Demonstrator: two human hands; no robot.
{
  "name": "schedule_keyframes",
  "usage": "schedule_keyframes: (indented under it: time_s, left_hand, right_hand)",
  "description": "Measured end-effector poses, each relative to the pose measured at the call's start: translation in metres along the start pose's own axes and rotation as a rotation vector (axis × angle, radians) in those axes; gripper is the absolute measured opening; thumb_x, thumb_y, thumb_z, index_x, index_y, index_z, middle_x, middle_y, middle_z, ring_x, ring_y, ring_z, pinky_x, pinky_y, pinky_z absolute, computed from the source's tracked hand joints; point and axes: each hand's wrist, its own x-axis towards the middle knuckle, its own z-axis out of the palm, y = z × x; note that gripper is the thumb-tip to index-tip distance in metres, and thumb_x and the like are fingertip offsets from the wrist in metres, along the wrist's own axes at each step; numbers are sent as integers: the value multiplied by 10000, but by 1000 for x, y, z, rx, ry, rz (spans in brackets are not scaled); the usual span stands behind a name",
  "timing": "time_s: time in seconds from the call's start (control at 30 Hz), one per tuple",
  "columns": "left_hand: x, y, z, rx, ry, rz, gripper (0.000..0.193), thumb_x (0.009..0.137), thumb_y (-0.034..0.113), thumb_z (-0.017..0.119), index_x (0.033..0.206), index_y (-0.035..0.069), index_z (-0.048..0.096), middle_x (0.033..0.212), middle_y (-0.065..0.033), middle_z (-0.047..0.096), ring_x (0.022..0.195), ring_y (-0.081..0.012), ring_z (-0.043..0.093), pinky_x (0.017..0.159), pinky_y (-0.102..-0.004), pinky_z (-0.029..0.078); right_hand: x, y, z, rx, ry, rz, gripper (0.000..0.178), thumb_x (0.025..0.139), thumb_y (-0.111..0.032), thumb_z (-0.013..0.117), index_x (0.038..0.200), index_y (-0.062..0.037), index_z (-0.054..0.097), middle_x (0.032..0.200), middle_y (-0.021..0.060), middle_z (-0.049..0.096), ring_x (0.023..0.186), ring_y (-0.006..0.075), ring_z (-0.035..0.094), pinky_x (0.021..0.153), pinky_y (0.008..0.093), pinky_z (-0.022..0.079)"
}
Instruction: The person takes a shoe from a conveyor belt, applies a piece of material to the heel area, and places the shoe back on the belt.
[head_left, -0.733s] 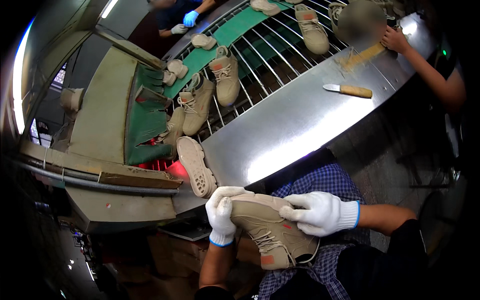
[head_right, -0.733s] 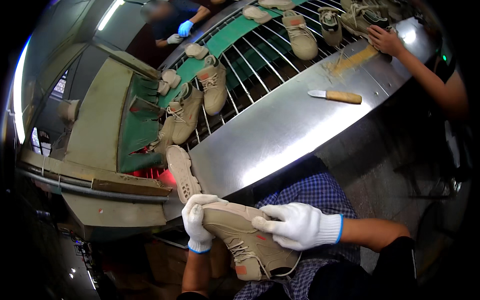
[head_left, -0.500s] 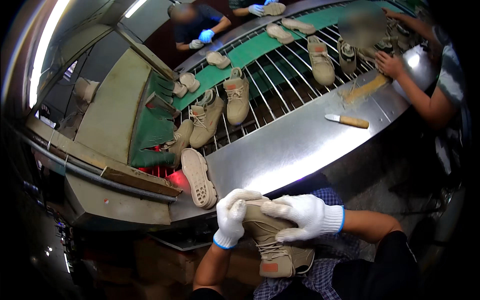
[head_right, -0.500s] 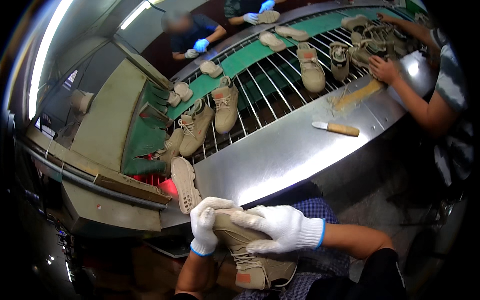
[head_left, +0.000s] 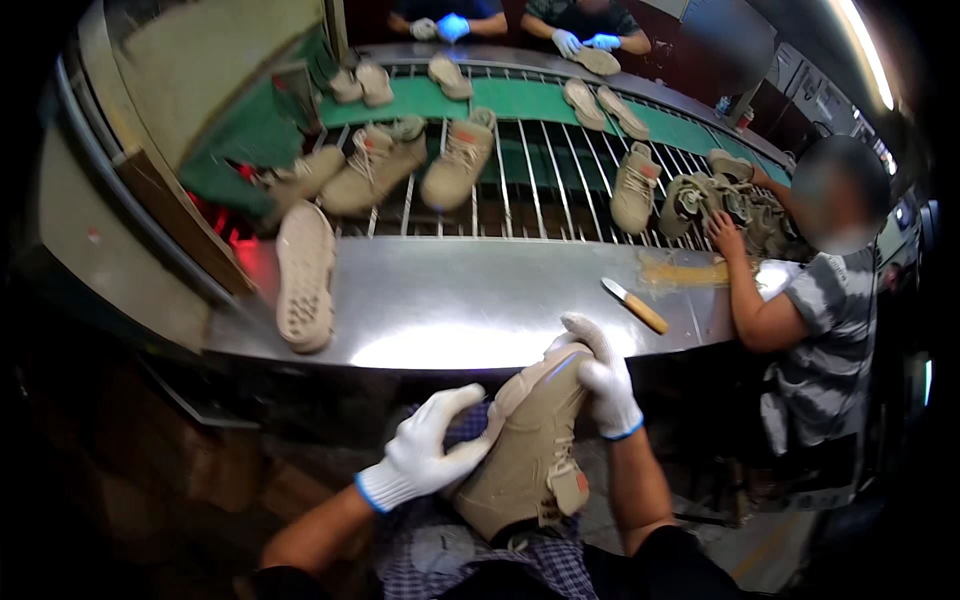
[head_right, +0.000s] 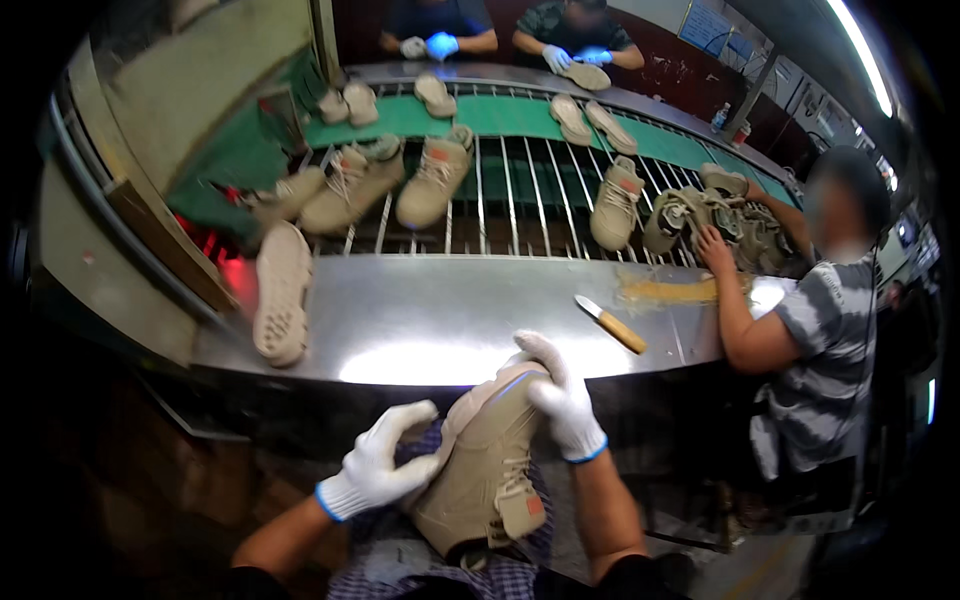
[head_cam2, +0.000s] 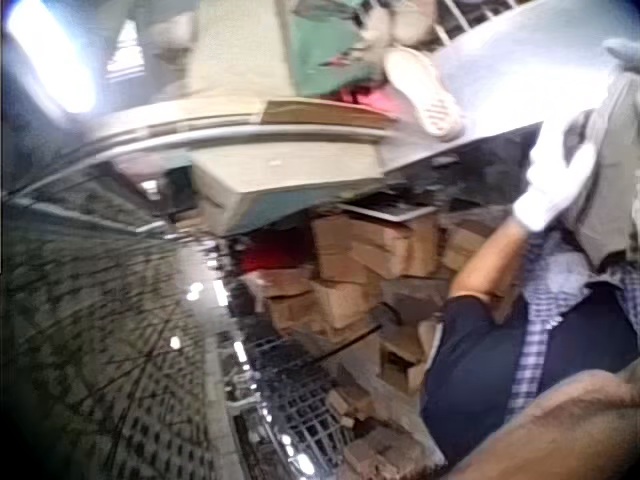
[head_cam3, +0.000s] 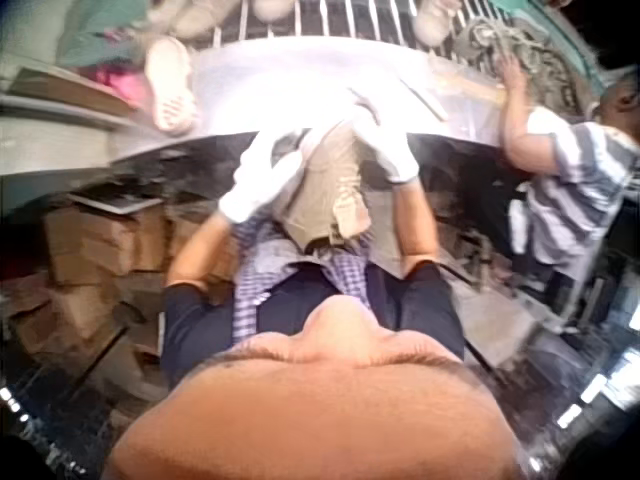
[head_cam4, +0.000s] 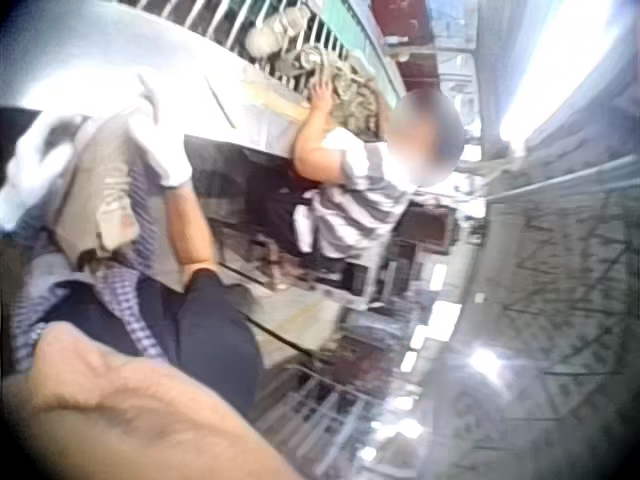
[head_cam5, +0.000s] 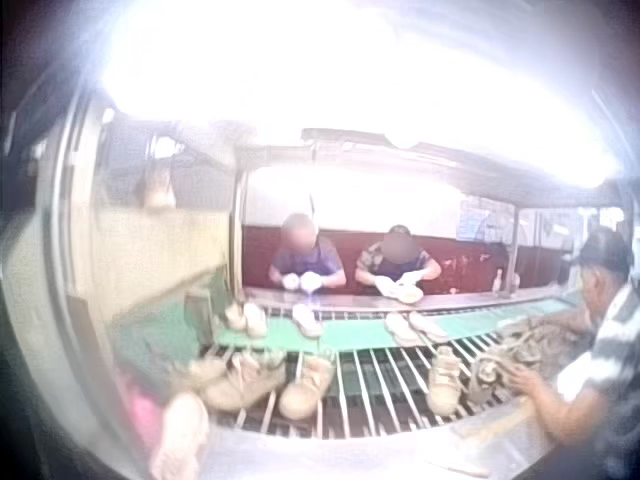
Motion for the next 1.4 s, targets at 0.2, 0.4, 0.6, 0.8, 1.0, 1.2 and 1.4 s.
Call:
schedule_keyframes:
  time_s: [0.2,0.4,0.6,0.8,1.0,1.2,1.4]
  left_hand:
    - [-49,-27,23,415,14,47,806,813,121,831,1517,2,456,1386,-264,623,1155,-418,689,936,-441,607]
    - [41,-94,19,249,290,300,726,891,135,782,1499,-71,444,1340,-255,648,938,-333,747,699,-367,638]
    - [69,-36,13,323,313,450,445,997,211,707,1350,-42,604,1140,-197,743,927,-335,759,752,-373,639]
    - [99,-12,-8,-233,-234,-176,356,1106,336,580,1164,2,689,985,-164,746,928,-220,729,841,-376,567]
    - [75,13,6,31,-44,-44,333,1087,313,622,1115,-8,704,880,-164,744,740,-269,744,708,-372,595]
    - [61,-10,17,383,9,259,245,975,209,716,1117,10,694,923,-165,731,726,-329,733,664,-389,613]
    - [-1,-28,-12,260,-17,302,686,780,76,852,1389,-47,561,1289,-229,689,1097,-370,734,919,-417,636]
  right_hand:
    - [4,49,9,117,135,34,672,929,-343,713,1453,38,535,1130,162,690,1024,238,690,935,360,563]
    - [20,13,51,-117,-75,-11,680,909,-306,699,1469,45,536,1162,140,681,1071,208,661,996,355,530]
    - [24,-17,36,-480,-296,-17,1087,789,-461,917,1609,15,386,1413,189,583,1310,293,587,1144,423,456]
    - [22,-50,37,-673,-390,74,1134,726,-426,982,1609,-17,399,1482,190,558,1365,306,558,1161,439,452]
    - [33,-73,31,-684,-485,255,841,757,-418,967,1395,2,614,1276,157,705,1196,260,676,1045,406,540]
    - [47,-63,27,-948,-649,217,646,868,-375,842,1378,-27,651,1291,176,718,1184,298,704,1025,407,549]
    - [40,-60,15,-939,-619,60,781,830,-468,894,1434,-55,621,1310,176,699,1217,322,687,1065,436,540]
